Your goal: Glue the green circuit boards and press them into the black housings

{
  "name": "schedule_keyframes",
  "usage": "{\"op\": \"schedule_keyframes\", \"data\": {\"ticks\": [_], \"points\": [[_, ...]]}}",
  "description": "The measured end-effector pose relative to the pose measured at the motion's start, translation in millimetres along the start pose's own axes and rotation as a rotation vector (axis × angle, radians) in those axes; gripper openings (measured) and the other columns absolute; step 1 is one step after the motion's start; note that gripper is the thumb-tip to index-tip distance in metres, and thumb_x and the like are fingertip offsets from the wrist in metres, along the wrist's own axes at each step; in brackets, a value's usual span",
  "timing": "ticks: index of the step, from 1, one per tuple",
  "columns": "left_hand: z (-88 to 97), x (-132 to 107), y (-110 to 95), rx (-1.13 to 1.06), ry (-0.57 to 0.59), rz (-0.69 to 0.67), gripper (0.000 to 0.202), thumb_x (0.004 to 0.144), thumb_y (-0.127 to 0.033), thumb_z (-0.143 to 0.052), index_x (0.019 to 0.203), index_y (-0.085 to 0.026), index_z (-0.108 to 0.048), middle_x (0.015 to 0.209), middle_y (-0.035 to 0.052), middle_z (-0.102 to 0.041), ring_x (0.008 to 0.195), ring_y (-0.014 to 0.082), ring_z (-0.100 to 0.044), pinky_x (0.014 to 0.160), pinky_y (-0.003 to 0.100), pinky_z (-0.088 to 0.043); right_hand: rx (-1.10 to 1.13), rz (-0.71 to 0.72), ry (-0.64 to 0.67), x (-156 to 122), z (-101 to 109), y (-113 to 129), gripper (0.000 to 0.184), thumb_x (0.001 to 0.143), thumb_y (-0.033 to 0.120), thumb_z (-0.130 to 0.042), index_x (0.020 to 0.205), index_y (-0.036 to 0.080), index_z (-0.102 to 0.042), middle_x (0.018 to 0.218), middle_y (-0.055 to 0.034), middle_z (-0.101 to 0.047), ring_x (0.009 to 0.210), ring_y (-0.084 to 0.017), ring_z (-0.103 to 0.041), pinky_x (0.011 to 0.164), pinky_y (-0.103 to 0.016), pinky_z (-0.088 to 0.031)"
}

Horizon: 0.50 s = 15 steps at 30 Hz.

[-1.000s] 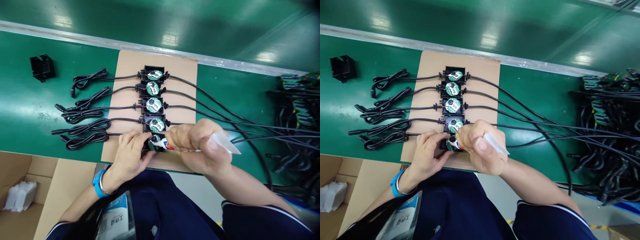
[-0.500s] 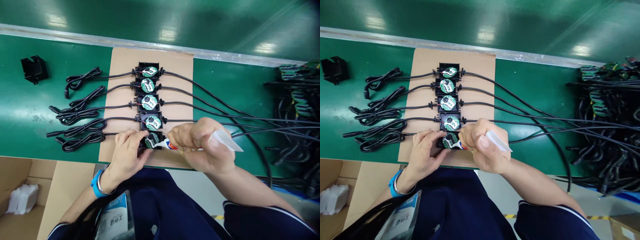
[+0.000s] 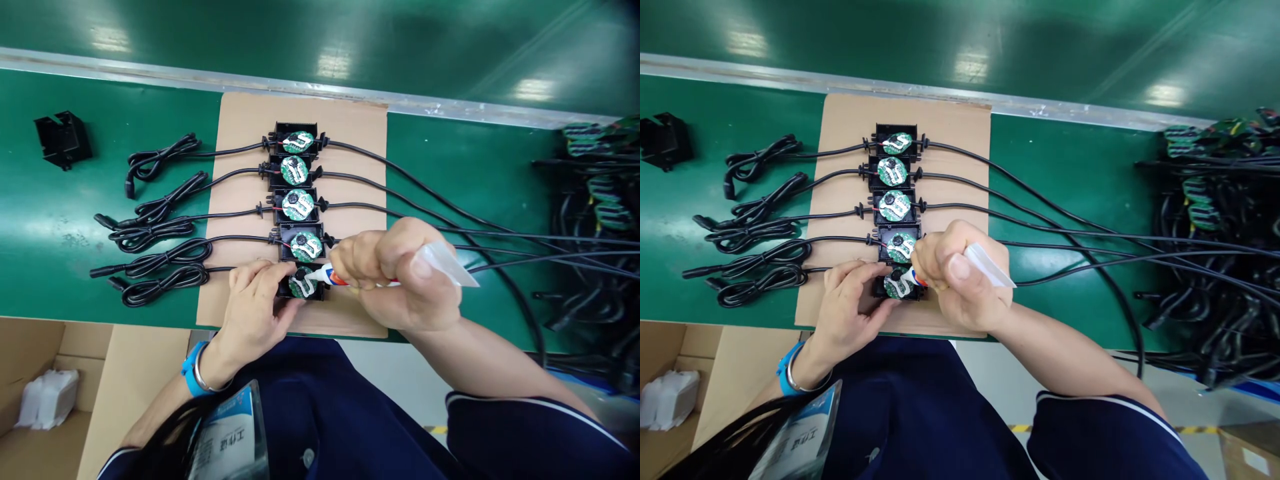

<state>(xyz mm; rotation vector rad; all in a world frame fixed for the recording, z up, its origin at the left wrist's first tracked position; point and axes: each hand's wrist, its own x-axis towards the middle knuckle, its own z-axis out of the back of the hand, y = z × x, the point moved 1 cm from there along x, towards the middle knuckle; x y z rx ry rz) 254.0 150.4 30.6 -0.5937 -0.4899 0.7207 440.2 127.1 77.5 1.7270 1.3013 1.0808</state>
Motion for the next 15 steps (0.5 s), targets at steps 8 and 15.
{"op": "schedule_keyframes", "data": {"ticks": [8,15], "points": [[1.5,3,-2,-0.003,-0.012,-0.01,0.052,0.082,-0.021,-0.074,0.126,-0.021,-0.047,0.115,0.0055,-0.07,0.108,0.0258,-0.056,0.093,0.041,-0.04,-0.112,0.103,0.031,-7,-6,-2,0.03,0.089,0.032,-0.054,0.065,0.022,-0.039,0.053,0.0042,-0.027,0.047,-0.01,-0.027,0.048,-0.029,-0.024],[0.7,2,1,0.014,-0.02,-0.029,0.054,0.082,-0.02,-0.073,0.13,-0.02,-0.046,0.117,0.0066,-0.069,0.11,0.0254,-0.056,0.096,0.042,-0.041,-0.066,0.042,0.054,-14,-5,16,0.032,0.088,0.035,-0.056,0.066,0.021,-0.038,0.052,0.0039,-0.027,0.046,-0.01,-0.028,0.047,-0.029,-0.026]]}}
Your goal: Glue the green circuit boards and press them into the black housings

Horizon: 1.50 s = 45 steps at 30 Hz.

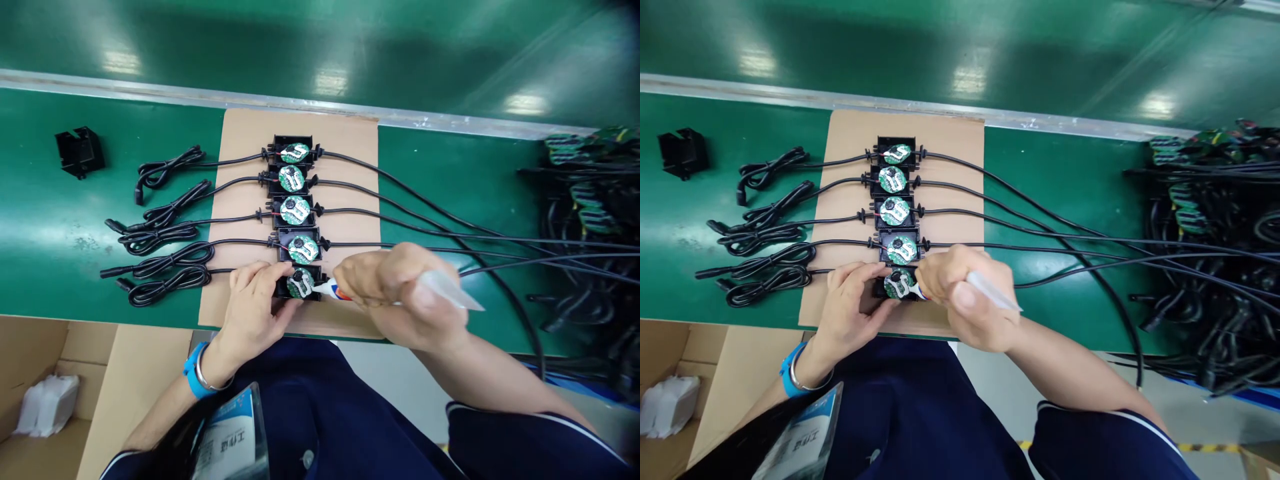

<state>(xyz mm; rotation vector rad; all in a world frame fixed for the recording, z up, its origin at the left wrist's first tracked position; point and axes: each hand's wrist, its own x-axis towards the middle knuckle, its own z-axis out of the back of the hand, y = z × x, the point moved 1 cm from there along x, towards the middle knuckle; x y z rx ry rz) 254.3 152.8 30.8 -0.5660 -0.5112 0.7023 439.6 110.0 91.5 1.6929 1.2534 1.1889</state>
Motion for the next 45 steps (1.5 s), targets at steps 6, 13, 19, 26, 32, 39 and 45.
{"op": "schedule_keyframes", "data": {"ticks": [6,13,19,26,32,39,45], "points": [[27.4,0,-24,-0.271,-0.16,-0.076,0.028,0.083,-0.017,-0.069,0.11,-0.021,-0.064,0.097,0.0059,-0.068,0.091,0.0198,-0.063,0.083,0.035,-0.05,0.009,0.152,-0.158,-11,-12,39,0.057,0.09,0.043,-0.063,0.06,0.018,-0.021,0.05,0.0037,-0.021,0.044,-0.01,-0.03,0.045,-0.03,-0.032],[8.3,19,-69,-1.266,0.198,0.331,0.032,0.092,-0.046,-0.063,0.104,-0.019,-0.073,0.084,0.0067,-0.07,0.07,0.015,-0.064,0.066,0.027,-0.055,-0.389,0.747,-0.402,-29,-29,6,0.038,0.094,0.051,-0.051,0.069,0.024,-0.04,0.066,-0.0012,-0.048,0.062,-0.02,-0.057,0.058,-0.04,-0.053],[-3.8,52,-69,-1.281,-0.045,0.409,0.026,0.078,-0.039,-0.08,0.094,-0.019,-0.075,0.088,0.0057,-0.075,0.075,0.0167,-0.069,0.07,0.027,-0.059,-0.693,0.704,-0.377,-40,-5,3,0.013,0.085,0.034,-0.057,0.092,0.023,-0.059,0.099,-0.0104,-0.059,0.102,-0.033,-0.063,0.082,-0.057,-0.054],[-7.8,72,-74,-1.208,-0.13,0.335,0.02,0.078,-0.031,-0.08,0.089,-0.018,-0.069,0.084,0.0022,-0.073,0.073,0.0132,-0.068,0.072,0.024,-0.059,-1.254,0.601,-0.378,-24,5,14,0.04,0.078,0.017,-0.072,0.115,0.022,-0.057,0.1,-0.0093,-0.065,0.09,-0.022,-0.064,0.072,-0.036,-0.057],[10.8,71,-54,-0.846,-0.042,0.144,0.034,0.09,-0.031,-0.065,0.123,-0.021,-0.061,0.127,0.0116,-0.062,0.115,0.0222,-0.063,0.096,0.036,-0.057,-1.411,0.219,-0.526,60,115,10,0.009,0.083,0.022,-0.063,0.09,0.019,-0.058,0.086,-0.0092,-0.066,0.081,-0.024,-0.062,0.074,-0.038,-0.05],[55.2,30,-2,-0.237,-0.096,0.049,0.016,0.092,-0.025,-0.062,0.107,-0.024,-0.066,0.11,0.0065,-0.066,0.107,0.0214,-0.063,0.092,0.037,-0.055,-1.375,-0.286,-0.911,131,271,-18,0.023,0.085,0.029,-0.07,0.079,0.012,-0.055,0.083,-0.0036,-0.059,0.074,-0.013,-0.055,0.072,-0.031,-0.05],[59.5,17,24,0.103,-0.021,-0.018,0.018,0.093,-0.022,-0.056,0.11,-0.02,-0.062,0.107,0.0078,-0.066,0.103,0.0226,-0.061,0.089,0.04,-0.053,-1.402,-0.206,-0.962,118,270,-24,0.046,0.075,0.021,-0.076,0.061,0.02,-0.032,0.083,-0.0039,-0.053,0.094,-0.019,-0.053,0.082,-0.037,-0.045]]}}
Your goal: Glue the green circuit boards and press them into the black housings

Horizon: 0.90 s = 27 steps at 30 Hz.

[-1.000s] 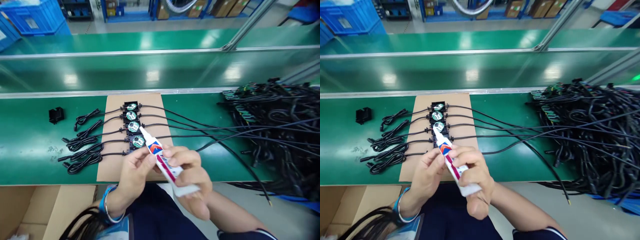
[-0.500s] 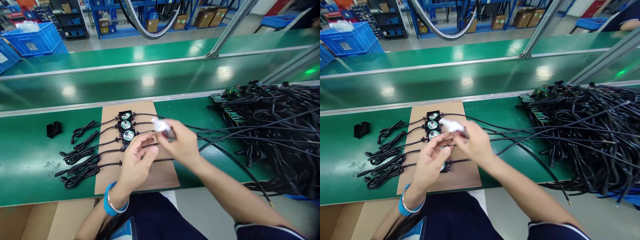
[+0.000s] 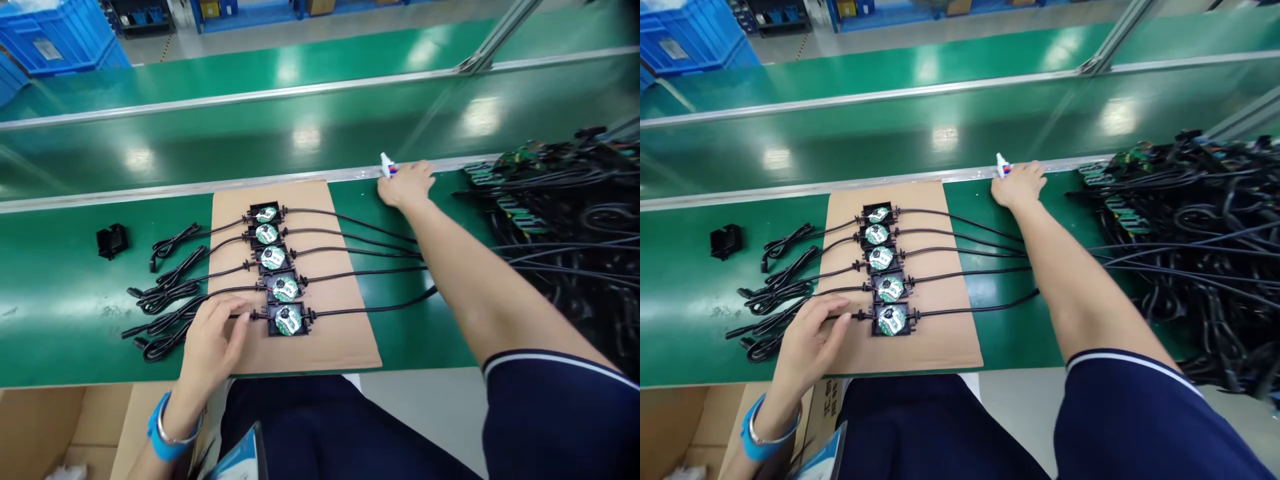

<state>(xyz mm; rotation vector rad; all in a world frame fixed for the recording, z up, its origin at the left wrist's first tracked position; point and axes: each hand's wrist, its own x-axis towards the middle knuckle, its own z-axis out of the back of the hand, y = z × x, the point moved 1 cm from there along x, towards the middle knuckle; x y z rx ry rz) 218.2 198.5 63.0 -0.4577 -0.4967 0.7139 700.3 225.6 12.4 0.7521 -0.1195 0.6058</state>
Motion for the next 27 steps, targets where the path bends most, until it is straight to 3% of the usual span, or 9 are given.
{"op": "schedule_keyframes", "data": {"ticks": [2,5,7,9,12,15,19,23,27], "points": [[-2.5,-1,2,0.079,0.073,-0.063,0.021,0.091,-0.019,-0.055,0.112,-0.018,-0.061,0.107,0.0089,-0.066,0.103,0.024,-0.06,0.089,0.042,-0.051,0.014,0.058,0.021,-17,16,9,0.058,0.067,0.015,-0.078,0.061,0.026,-0.021,0.085,-0.0083,-0.053,0.105,-0.026,-0.047,0.088,-0.045,-0.037],[-7.1,0,2,0.137,0.193,-0.1,0.025,0.088,-0.017,-0.056,0.112,-0.017,-0.06,0.107,0.0094,-0.066,0.101,0.0256,-0.059,0.089,0.044,-0.05,0.064,0.297,0.123,-73,52,27,0.031,0.072,0.011,-0.069,0.065,0.022,-0.041,0.097,-0.0115,-0.058,0.109,-0.027,-0.047,0.094,-0.047,-0.032],[-10.3,1,3,0.182,0.238,-0.095,0.021,0.088,-0.018,-0.058,0.109,-0.017,-0.061,0.105,0.0087,-0.066,0.098,0.0263,-0.058,0.087,0.044,-0.049,0.206,0.644,0.314,-129,75,40,0.008,0.08,0.015,-0.062,0.078,0.02,-0.055,0.093,-0.008,-0.062,0.092,-0.021,-0.054,0.087,-0.041,-0.04],[-13.2,2,6,0.221,0.247,-0.115,0.016,0.09,-0.021,-0.06,0.106,-0.017,-0.061,0.101,0.0081,-0.067,0.095,0.0265,-0.059,0.084,0.043,-0.049,0.35,0.973,0.554,-188,87,48,0.013,0.081,0.016,-0.062,0.092,0.02,-0.059,0.087,-0.0057,-0.064,0.084,-0.02,-0.057,0.077,-0.038,-0.046],[-14.0,2,10,0.221,0.196,-0.185,0.011,0.094,-0.023,-0.059,0.101,-0.016,-0.062,0.095,0.0076,-0.068,0.089,0.0243,-0.061,0.08,0.04,-0.051,0.34,1.005,0.623,-246,83,46,0.016,0.085,0.015,-0.061,0.1,0.018,-0.056,0.089,-0.0063,-0.066,0.084,-0.021,-0.06,0.074,-0.038,-0.051],[-8.6,0,7,0.128,0.147,-0.223,0.012,0.096,-0.024,-0.057,0.102,-0.015,-0.062,0.093,0.0071,-0.067,0.085,0.0197,-0.063,0.075,0.032,-0.053,0.35,0.96,0.521,-261,79,41,0.012,0.09,0.011,-0.057,0.1,0.018,-0.056,0.086,-0.005,-0.066,0.08,-0.018,-0.061,0.071,-0.032,-0.053],[1.3,-3,-8,0.07,0.106,-0.214,0.01,0.096,-0.023,-0.059,0.099,-0.014,-0.062,0.088,0.0047,-0.067,0.079,0.0152,-0.064,0.07,0.025,-0.053,0.256,1.141,0.433,-258,103,46,0.033,0.086,-0.003,-0.049,0.115,0.013,-0.055,0.092,-0.0086,-0.067,0.082,-0.018,-0.063,0.064,-0.028,-0.052],[2.5,-2,-23,0.1,0.044,-0.199,0.008,0.094,-0.022,-0.061,0.096,-0.014,-0.062,0.084,0.0031,-0.066,0.075,0.0145,-0.063,0.066,0.024,-0.051,0.149,1.24,0.547,-262,129,66,0.043,0.084,-0.008,-0.043,0.125,0.004,-0.052,0.091,-0.01,-0.067,0.079,-0.019,-0.062,0.059,-0.028,-0.05],[-3.9,0,-29,0.115,0.105,-0.202,0.008,0.095,-0.023,-0.059,0.096,-0.016,-0.062,0.083,0.0027,-0.064,0.074,0.0163,-0.062,0.065,0.027,-0.051,0.106,1.247,0.637,-264,130,81,0.035,0.089,-0.001,-0.042,0.12,0.003,-0.057,0.086,-0.0091,-0.065,0.075,-0.018,-0.061,0.056,-0.029,-0.047]]}}
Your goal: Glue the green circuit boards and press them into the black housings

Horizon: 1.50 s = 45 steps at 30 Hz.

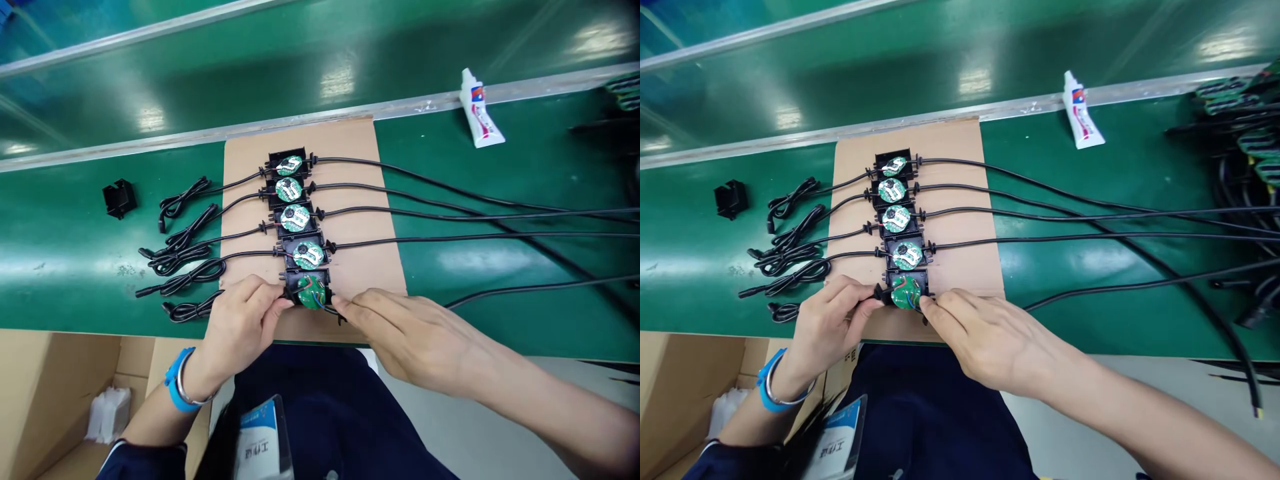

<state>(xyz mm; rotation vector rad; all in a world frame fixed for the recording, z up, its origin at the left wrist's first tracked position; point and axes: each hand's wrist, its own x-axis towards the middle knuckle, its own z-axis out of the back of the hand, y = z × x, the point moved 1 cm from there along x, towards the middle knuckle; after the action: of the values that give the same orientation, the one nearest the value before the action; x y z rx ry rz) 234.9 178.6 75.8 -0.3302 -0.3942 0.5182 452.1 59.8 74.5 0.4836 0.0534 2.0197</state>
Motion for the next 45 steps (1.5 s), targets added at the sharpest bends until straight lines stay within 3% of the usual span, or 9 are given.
{"op": "schedule_keyframes", "data": {"ticks": [8,14,21,27,29,34,36,41,45], "points": [[-8.5,1,5,0.08,0.133,0.033,0.012,0.097,-0.024,-0.054,0.091,-0.017,-0.061,0.08,0.0023,-0.06,0.069,0.0171,-0.057,0.06,0.029,-0.046,0.011,-0.05,0.168,29,-4,-15,0.025,0.086,0.008,-0.044,0.095,0.013,-0.067,0.076,-0.0054,-0.061,0.064,-0.017,-0.055,0.049,-0.031,-0.027],[-9.3,2,9,0.041,0.143,0.072,0.011,0.096,-0.024,-0.055,0.089,-0.017,-0.062,0.079,0.002,-0.061,0.07,0.0179,-0.059,0.06,0.029,-0.048,0.018,-0.117,0.294,38,-11,-16,0.033,0.093,0.031,-0.048,0.111,0.015,-0.069,0.077,-0.0047,-0.065,0.064,-0.018,-0.061,0.052,-0.032,-0.019],[-12.4,2,13,-0.086,0.154,0.114,0.006,0.091,-0.02,-0.064,0.096,-0.016,-0.065,0.092,0.003,-0.069,0.081,0.0188,-0.068,0.066,0.029,-0.055,-0.033,-0.112,0.328,36,-18,-11,0.034,0.091,0.017,-0.051,0.119,0.013,-0.07,0.072,-0.0039,-0.066,0.055,-0.017,-0.06,0.05,-0.035,-0.01],[-8.1,6,9,-0.169,0.134,0.137,0.01,0.092,-0.02,-0.062,0.1,-0.015,-0.067,0.093,0.0045,-0.071,0.083,0.017,-0.069,0.071,0.026,-0.054,0.044,-0.164,0.328,38,-22,-14,0.033,0.09,0.019,-0.052,0.117,0.012,-0.069,0.077,-0.0033,-0.068,0.056,-0.018,-0.061,0.05,-0.034,-0.009],[-2.2,10,9,-0.188,0.198,0.18,0.01,0.092,-0.022,-0.062,0.099,-0.016,-0.068,0.093,0.0039,-0.071,0.084,0.0166,-0.069,0.072,0.026,-0.053,0.054,-0.171,0.309,36,-22,-14,0.033,0.091,0.02,-0.051,0.118,0.012,-0.069,0.078,-0.0033,-0.069,0.058,-0.018,-0.062,0.05,-0.034,-0.01],[10.7,26,12,-0.24,0.576,0.278,0.026,0.098,-0.024,-0.053,0.075,-0.018,-0.064,0.07,-0.0025,-0.066,0.064,0.0116,-0.061,0.056,0.023,-0.042,0.055,-0.178,0.262,33,-23,-14,0.032,0.091,0.022,-0.051,0.115,0.013,-0.07,0.079,-0.0026,-0.069,0.057,-0.017,-0.06,0.05,-0.034,-0.012],[10.2,28,12,-0.263,0.53,0.255,0.02,0.095,-0.021,-0.058,0.076,-0.018,-0.065,0.071,-0.0031,-0.067,0.065,0.0109,-0.062,0.058,0.023,-0.043,0.062,-0.176,0.265,33,-23,-14,0.032,0.091,0.022,-0.05,0.114,0.013,-0.07,0.08,-0.0028,-0.069,0.057,-0.017,-0.06,0.05,-0.034,-0.013],[-1.3,17,10,-0.042,0.134,0.074,0.006,0.091,-0.019,-0.064,0.093,-0.017,-0.069,0.086,0.0019,-0.073,0.077,0.0149,-0.067,0.068,0.025,-0.051,0.086,-0.195,0.312,34,-24,-15,0.032,0.093,0.024,-0.046,0.115,0.014,-0.069,0.085,-0.0036,-0.071,0.063,-0.018,-0.063,0.05,-0.034,-0.013],[-5.8,9,6,0.251,0.145,-0.085,0.01,0.092,-0.011,-0.058,0.091,-0.015,-0.067,0.077,0.0012,-0.068,0.068,0.0161,-0.061,0.061,0.028,-0.048,0.119,-0.207,0.332,34,-24,-15,0.031,0.094,0.024,-0.046,0.113,0.015,-0.068,0.084,-0.0037,-0.07,0.064,-0.018,-0.063,0.052,-0.034,-0.012]]}}
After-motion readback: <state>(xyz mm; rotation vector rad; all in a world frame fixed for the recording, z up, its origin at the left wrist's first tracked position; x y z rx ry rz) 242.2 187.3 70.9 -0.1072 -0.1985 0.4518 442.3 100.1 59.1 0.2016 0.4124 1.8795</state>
